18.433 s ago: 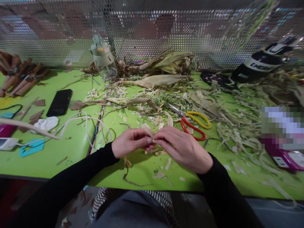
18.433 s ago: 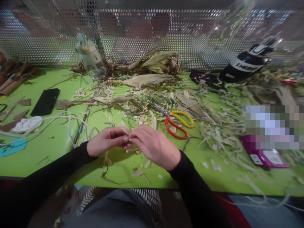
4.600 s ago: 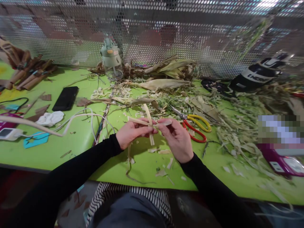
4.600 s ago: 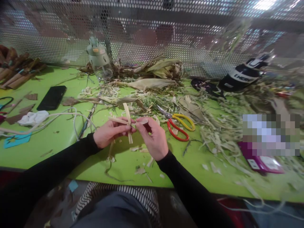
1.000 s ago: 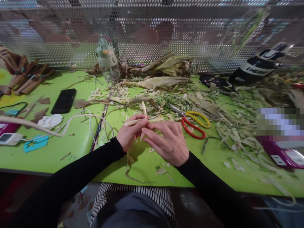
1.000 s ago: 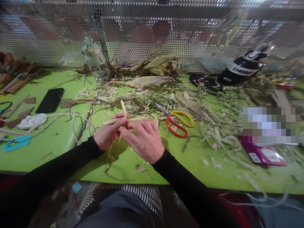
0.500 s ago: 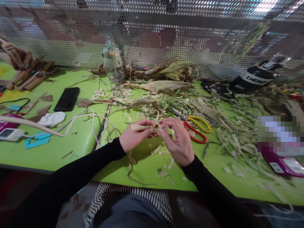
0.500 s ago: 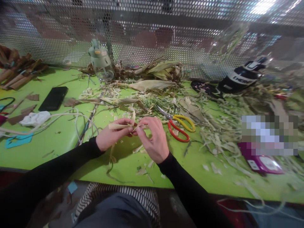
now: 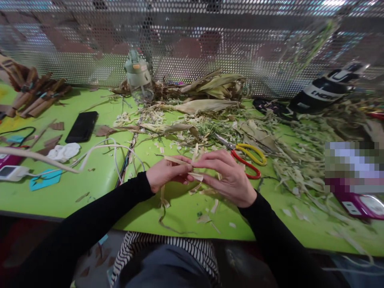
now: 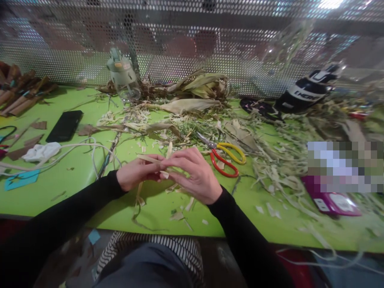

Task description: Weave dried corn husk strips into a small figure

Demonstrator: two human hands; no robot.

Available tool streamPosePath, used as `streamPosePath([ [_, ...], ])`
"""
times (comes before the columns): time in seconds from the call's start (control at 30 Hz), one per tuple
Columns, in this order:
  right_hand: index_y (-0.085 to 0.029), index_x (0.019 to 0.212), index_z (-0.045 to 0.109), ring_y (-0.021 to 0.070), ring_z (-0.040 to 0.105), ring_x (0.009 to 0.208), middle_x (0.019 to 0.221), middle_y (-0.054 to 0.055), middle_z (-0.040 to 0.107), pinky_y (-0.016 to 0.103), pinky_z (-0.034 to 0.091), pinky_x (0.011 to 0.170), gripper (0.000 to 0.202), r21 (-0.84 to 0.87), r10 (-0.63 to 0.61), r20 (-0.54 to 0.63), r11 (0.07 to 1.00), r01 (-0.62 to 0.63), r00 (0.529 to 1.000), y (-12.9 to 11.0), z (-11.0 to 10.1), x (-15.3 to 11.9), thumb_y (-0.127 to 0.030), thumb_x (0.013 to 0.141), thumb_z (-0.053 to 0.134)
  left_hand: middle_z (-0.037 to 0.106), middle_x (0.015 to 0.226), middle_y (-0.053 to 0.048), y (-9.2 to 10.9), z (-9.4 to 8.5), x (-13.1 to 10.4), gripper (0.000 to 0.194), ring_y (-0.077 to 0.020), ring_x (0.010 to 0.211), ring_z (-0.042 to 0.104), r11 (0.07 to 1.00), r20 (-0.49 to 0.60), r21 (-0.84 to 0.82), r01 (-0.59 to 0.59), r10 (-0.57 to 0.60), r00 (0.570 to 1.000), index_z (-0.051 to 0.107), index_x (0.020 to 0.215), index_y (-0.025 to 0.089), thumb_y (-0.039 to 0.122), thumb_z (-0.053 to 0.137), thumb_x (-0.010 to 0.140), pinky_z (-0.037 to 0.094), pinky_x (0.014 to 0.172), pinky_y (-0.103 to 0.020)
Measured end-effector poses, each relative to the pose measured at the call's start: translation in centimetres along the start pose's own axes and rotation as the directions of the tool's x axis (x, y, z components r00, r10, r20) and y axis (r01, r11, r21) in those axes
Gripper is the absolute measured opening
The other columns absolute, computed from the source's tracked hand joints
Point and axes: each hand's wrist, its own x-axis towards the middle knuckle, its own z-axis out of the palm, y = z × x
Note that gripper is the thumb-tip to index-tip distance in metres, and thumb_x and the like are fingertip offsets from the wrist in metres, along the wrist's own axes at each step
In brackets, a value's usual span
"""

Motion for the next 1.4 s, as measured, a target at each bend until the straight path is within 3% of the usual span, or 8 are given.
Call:
streamPosePath([
  [0.33,-0.024,0.096,0.066,0.0165,0.063,0.083,0.089,0.002,0.073,0.032,0.046,0.074,0.012,0.002,-0.14,0.094,0.99,0.141,0.986,-0.7,0.1,0.0,-0.02,0.085,0.061,0.066,0.067,-0.001,-0.4,0.0,0.1,0.024,-0.0072,0.055,0.062,1.0,0.023,0.001,0.017,-0.017,1.0,0.058,0.085,0.011,0.02,0.075,0.07,0.052,0.064,-0.024],
  [0.47,-0.023,0.089,0.064,0.0161,0.065,0.08,0.083,0.001,0.071,0.033,0.049,0.076,0.007,0.118,0.117,-0.049,0.987,-0.11,0.992,-1.0,0.6,0.0,-0.018,0.085,0.06,0.067,0.069,-0.002,-0.1,0.2,-0.2,0.026,-0.0094,0.064,0.064,0.995,0.084,0.024,-0.092,0.09,0.992,0.057,0.088,0.011,0.025,0.073,0.074,0.052,0.069,-0.026],
  [0.6,-0.021,0.086,0.063,0.0158,0.064,0.078,0.085,0.003,0.069,0.031,0.051,0.071,0.003,0.242,0.374,-0.063,0.905,-0.349,0.925,-1.2,1.4,-0.3,-0.023,0.085,0.062,0.067,0.068,-0.003,0.3,0.2,-0.5,0.024,-0.0105,0.066,0.064,0.976,0.116,0.123,-0.181,0.167,0.979,0.054,0.089,0.012,0.023,0.071,0.075,0.051,0.07,-0.026],
  [0.97,-0.018,0.086,0.057,0.012,0.061,0.061,0.071,0.0,0.065,0.024,0.051,0.056,0.019,0.525,0.607,0.065,0.654,-0.544,0.792,-1.3,2.9,-0.3,-0.037,0.086,0.059,0.062,0.077,-0.001,-0.2,0.4,-0.7,0.021,-0.0101,0.068,0.06,0.793,0.039,0.454,-0.406,0.437,0.899,0.054,0.094,0.016,0.027,0.065,0.08,0.046,0.065,-0.023],
  [1.07,-0.018,0.091,0.058,0.0128,0.063,0.064,0.08,0.003,0.067,0.025,0.052,0.055,0.02,0.453,0.583,0.061,0.707,-0.543,0.81,-1.4,2.8,-0.3,-0.038,0.086,0.059,0.063,0.077,-0.001,0.2,0.5,-0.6,0.015,-0.0098,0.068,0.062,0.85,-0.039,0.355,-0.389,0.43,0.902,0.054,0.091,0.015,0.021,0.062,0.081,0.048,0.065,-0.023],
  [1.2,-0.019,0.088,0.062,0.014,0.061,0.064,0.077,0.003,0.068,0.027,0.05,0.057,0.008,0.015,0.38,-0.132,0.924,-0.382,0.915,-1.9,2.7,-0.4,-0.027,0.086,0.06,0.062,0.067,0.001,1.0,0.5,-0.4,0.014,-0.0087,0.062,0.06,0.911,-0.147,0.281,-0.301,0.351,0.925,0.051,0.087,0.014,0.017,0.062,0.079,0.046,0.057,-0.02],
  [1.3,-0.022,0.089,0.063,0.0159,0.065,0.071,0.079,0.003,0.071,0.029,0.052,0.065,0.006,-0.174,0.182,-0.214,0.96,-0.221,0.96,-2.4,2.7,-0.4,-0.018,0.086,0.059,0.061,0.065,0.001,0.7,0.3,-0.2,0.019,-0.0089,0.059,0.057,0.9,-0.113,0.333,-0.281,0.334,0.936,0.052,0.089,0.014,0.022,0.064,0.078,0.044,0.056,-0.021],
  [1.4,-0.022,0.092,0.063,0.0162,0.067,0.074,0.083,0.002,0.072,0.028,0.053,0.066,0.008,-0.162,0.158,-0.203,0.968,-0.192,0.966,-2.7,2.7,-0.2,-0.019,0.086,0.059,0.057,0.064,0.002,-0.2,-0.2,0.0,0.026,-0.0084,0.055,0.052,0.823,-0.032,0.473,-0.315,0.373,0.927,0.057,0.093,0.014,0.031,0.067,0.076,0.04,0.053,-0.021],
])
